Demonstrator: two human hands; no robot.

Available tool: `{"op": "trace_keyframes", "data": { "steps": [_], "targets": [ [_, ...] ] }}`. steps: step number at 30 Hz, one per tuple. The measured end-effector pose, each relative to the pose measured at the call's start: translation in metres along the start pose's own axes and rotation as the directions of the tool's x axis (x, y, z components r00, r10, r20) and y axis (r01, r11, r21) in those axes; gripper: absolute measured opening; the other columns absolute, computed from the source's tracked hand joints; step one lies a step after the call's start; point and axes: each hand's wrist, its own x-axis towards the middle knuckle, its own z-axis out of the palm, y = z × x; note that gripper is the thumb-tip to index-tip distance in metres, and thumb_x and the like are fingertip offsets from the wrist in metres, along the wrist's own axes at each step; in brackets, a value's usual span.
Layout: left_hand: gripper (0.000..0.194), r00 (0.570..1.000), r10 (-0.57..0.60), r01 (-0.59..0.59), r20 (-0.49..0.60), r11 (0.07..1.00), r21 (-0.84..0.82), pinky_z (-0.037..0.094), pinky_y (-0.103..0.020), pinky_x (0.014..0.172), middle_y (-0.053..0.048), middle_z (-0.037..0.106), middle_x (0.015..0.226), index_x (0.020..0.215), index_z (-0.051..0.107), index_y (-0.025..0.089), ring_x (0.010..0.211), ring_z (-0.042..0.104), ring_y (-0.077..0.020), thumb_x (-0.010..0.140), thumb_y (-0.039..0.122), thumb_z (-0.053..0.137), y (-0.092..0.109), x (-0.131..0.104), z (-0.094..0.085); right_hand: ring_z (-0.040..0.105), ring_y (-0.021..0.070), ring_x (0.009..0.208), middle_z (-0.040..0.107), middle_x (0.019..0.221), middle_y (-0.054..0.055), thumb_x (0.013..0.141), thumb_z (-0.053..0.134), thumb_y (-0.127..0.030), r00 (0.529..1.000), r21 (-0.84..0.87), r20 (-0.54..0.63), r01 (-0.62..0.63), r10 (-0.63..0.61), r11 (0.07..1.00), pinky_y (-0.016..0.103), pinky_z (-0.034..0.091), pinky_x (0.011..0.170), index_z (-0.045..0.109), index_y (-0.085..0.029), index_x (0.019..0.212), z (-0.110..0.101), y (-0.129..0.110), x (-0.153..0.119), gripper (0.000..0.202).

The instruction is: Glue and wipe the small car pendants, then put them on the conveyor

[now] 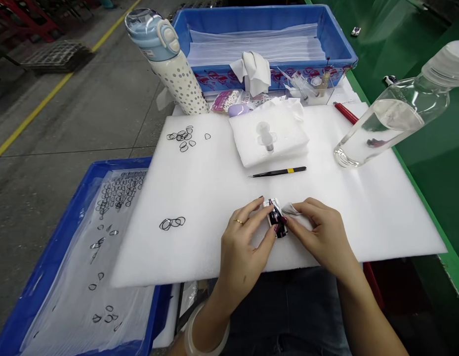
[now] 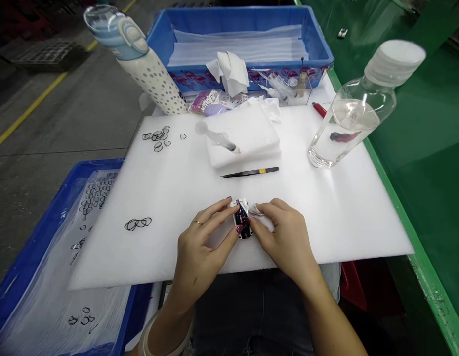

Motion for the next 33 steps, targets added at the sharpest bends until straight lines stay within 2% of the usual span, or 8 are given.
{"op": "trace_keyframes", "data": {
  "steps": [9, 15, 17, 23, 30, 33],
  "targets": [
    [0.028, 0.999, 0.029, -0.028, -0.016, 0.999, 0.038, 0.059, -0.044, 0.098, -0.011, 0.072, 0.121, 0.115, 0.071, 0.016, 0.113, 0.066, -0.0247, 0.088, 0.016, 0.066, 0.0, 0.001, 0.002, 0.056, 0.0104, 0.062, 0.061, 0.076, 0.0, 0.09, 0.067, -0.024, 0.997, -0.053, -0.043, 0.057, -0.059, 0.997, 0.023, 0.04, 0.055, 0.072, -0.018, 0.093, 0.005, 0.003, -0.002, 0.009],
    [0.039, 0.994, -0.028, 0.03, 0.105, 0.999, -0.021, 0.057, -0.047, 0.101, -0.009, 0.067, 0.132, 0.125, 0.068, 0.021, 0.121, 0.063, -0.0265, 0.086, 0.019, 0.068, -0.003, 0.001, -0.006, 0.056, 0.012, 0.064, 0.061, 0.074, 0.0, 0.094, 0.058, -0.021, 0.986, -0.004, -0.132, 0.101, -0.1, 0.995, 0.024, 0.042, 0.058, 0.071, -0.019, 0.094, 0.001, 0.006, -0.007, 0.013],
    [0.041, 0.993, -0.034, 0.037, 0.116, 0.999, -0.03, 0.056, -0.048, 0.103, -0.008, 0.066, 0.134, 0.127, 0.067, 0.022, 0.123, 0.062, -0.0268, 0.086, 0.019, 0.067, -0.003, 0.0, -0.007, 0.057, 0.0123, 0.064, 0.061, 0.074, 0.0, 0.094, 0.058, -0.02, 0.983, -0.011, -0.148, 0.105, -0.105, 0.994, 0.025, 0.042, 0.058, 0.071, -0.019, 0.094, 0.001, 0.006, -0.008, 0.013],
    [0.037, 0.996, -0.044, 0.047, 0.074, 0.998, -0.038, 0.055, -0.047, 0.104, -0.008, 0.068, 0.131, 0.123, 0.068, 0.023, 0.121, 0.062, -0.026, 0.086, 0.019, 0.066, -0.002, 0.0, -0.003, 0.061, 0.0142, 0.068, 0.066, 0.079, 0.001, 0.09, 0.067, -0.03, 0.995, -0.067, -0.084, 0.053, -0.058, 0.996, 0.026, 0.044, 0.061, 0.071, -0.019, 0.094, 0.005, 0.005, -0.006, 0.012],
    [0.036, 0.998, -0.056, 0.056, 0.033, 0.998, -0.017, 0.056, -0.048, 0.101, -0.008, 0.07, 0.126, 0.121, 0.068, 0.023, 0.118, 0.063, -0.0268, 0.087, 0.016, 0.063, 0.0, 0.002, 0.004, 0.066, 0.0188, 0.076, 0.07, 0.085, 0.003, 0.09, 0.066, -0.035, 0.998, -0.113, -0.058, 0.011, -0.018, 0.993, 0.03, 0.048, 0.067, 0.071, -0.02, 0.096, 0.007, 0.004, -0.002, 0.017],
    [0.036, 0.998, -0.06, 0.061, 0.034, 0.998, -0.016, 0.055, -0.048, 0.101, -0.009, 0.07, 0.123, 0.121, 0.067, 0.022, 0.116, 0.064, -0.0268, 0.086, 0.015, 0.062, 0.0, 0.003, 0.002, 0.064, 0.0181, 0.072, 0.07, 0.084, 0.003, 0.09, 0.065, -0.037, 0.998, -0.133, -0.059, 0.007, -0.015, 0.991, 0.03, 0.047, 0.064, 0.071, -0.02, 0.097, 0.01, 0.003, -0.003, 0.019]
  ]
}}
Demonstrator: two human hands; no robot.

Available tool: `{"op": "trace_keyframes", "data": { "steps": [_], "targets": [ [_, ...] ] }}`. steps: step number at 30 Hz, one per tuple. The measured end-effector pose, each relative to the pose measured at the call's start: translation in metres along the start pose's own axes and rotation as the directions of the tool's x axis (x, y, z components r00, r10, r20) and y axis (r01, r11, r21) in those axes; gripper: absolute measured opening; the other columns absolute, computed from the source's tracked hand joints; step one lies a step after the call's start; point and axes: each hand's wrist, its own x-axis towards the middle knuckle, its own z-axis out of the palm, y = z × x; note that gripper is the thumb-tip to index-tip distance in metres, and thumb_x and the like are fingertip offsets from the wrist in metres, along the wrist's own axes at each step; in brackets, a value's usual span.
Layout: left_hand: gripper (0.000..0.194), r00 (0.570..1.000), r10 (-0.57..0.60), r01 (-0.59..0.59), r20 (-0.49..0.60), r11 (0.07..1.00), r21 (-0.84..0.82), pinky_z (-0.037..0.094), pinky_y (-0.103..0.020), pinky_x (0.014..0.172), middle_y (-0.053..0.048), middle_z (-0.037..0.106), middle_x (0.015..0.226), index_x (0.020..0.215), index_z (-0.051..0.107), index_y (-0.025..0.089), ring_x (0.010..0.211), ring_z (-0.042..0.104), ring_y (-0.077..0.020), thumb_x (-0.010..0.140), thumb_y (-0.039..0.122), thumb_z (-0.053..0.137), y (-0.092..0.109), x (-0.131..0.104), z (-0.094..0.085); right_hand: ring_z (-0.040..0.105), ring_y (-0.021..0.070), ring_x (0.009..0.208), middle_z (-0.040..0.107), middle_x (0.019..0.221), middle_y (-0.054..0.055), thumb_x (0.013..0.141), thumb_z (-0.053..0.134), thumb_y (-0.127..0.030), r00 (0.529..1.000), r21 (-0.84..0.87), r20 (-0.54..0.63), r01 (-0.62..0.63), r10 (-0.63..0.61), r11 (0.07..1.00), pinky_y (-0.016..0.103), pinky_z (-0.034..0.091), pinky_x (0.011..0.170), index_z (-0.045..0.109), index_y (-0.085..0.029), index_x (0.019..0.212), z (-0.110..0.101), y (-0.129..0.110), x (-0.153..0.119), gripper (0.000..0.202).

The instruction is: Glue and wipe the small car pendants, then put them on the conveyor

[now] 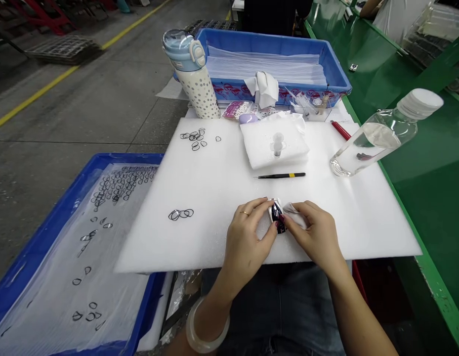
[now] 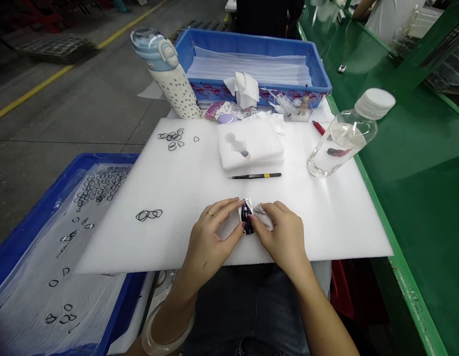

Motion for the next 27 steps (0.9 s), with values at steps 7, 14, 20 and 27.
{"op": "trace_keyframes", "data": {
  "steps": [7, 14, 20, 27],
  "targets": [
    [0.061, 0.928, 0.189, -0.205, 0.32, 0.979, 0.017, 0.049, -0.053, 0.106, -0.009, 0.055, 0.148, 0.14, 0.053, 0.03, 0.136, 0.05, -0.0321, 0.083, 0.02, 0.074, -0.005, 0.014, -0.008, 0.066, 0.0205, 0.083, 0.07, 0.088, 0.004, 0.098, 0.052, -0.047, 0.982, 0.229, 0.173, -0.121, 0.082, 0.966, 0.031, 0.05, 0.07, 0.073, -0.022, 0.098, -0.053, 0.003, -0.001, 0.033],
    [0.053, 0.995, 0.052, -0.07, -0.09, 0.974, -0.217, 0.053, -0.044, 0.089, -0.01, 0.071, 0.112, 0.11, 0.069, 0.022, 0.108, 0.063, -0.0285, 0.093, 0.067, 0.047, -0.01, 0.007, -0.01, 0.062, 0.0341, 0.102, 0.07, 0.113, 0.015, 0.092, 0.06, -0.036, 0.925, -0.539, -0.325, -0.011, -0.196, 0.842, 0.049, 0.042, 0.086, 0.072, -0.018, 0.111, -0.06, 0.018, -0.006, 0.029],
    [0.041, 0.954, -0.267, 0.136, -0.136, 0.79, -0.598, 0.04, -0.036, 0.06, -0.005, 0.064, 0.065, 0.068, 0.064, 0.022, 0.066, 0.054, -0.0215, 0.087, 0.032, 0.029, -0.01, -0.003, -0.023, 0.065, 0.0213, 0.088, 0.075, 0.105, 0.005, 0.092, 0.06, -0.015, 0.889, -0.443, -0.19, 0.302, -0.417, 0.844, 0.041, 0.039, 0.082, 0.07, -0.025, 0.106, -0.003, -0.004, -0.03, 0.02],
    [0.039, 0.958, -0.258, 0.137, -0.125, 0.795, -0.59, 0.04, -0.034, 0.056, -0.005, 0.062, 0.059, 0.06, 0.063, 0.021, 0.06, 0.053, -0.0198, 0.085, 0.028, 0.035, -0.011, -0.004, -0.021, 0.064, 0.0231, 0.089, 0.074, 0.109, 0.005, 0.091, 0.06, -0.017, 0.895, -0.459, -0.17, 0.297, -0.411, 0.837, 0.039, 0.04, 0.075, 0.073, -0.027, 0.103, -0.004, -0.004, -0.031, 0.02]
  ]
}}
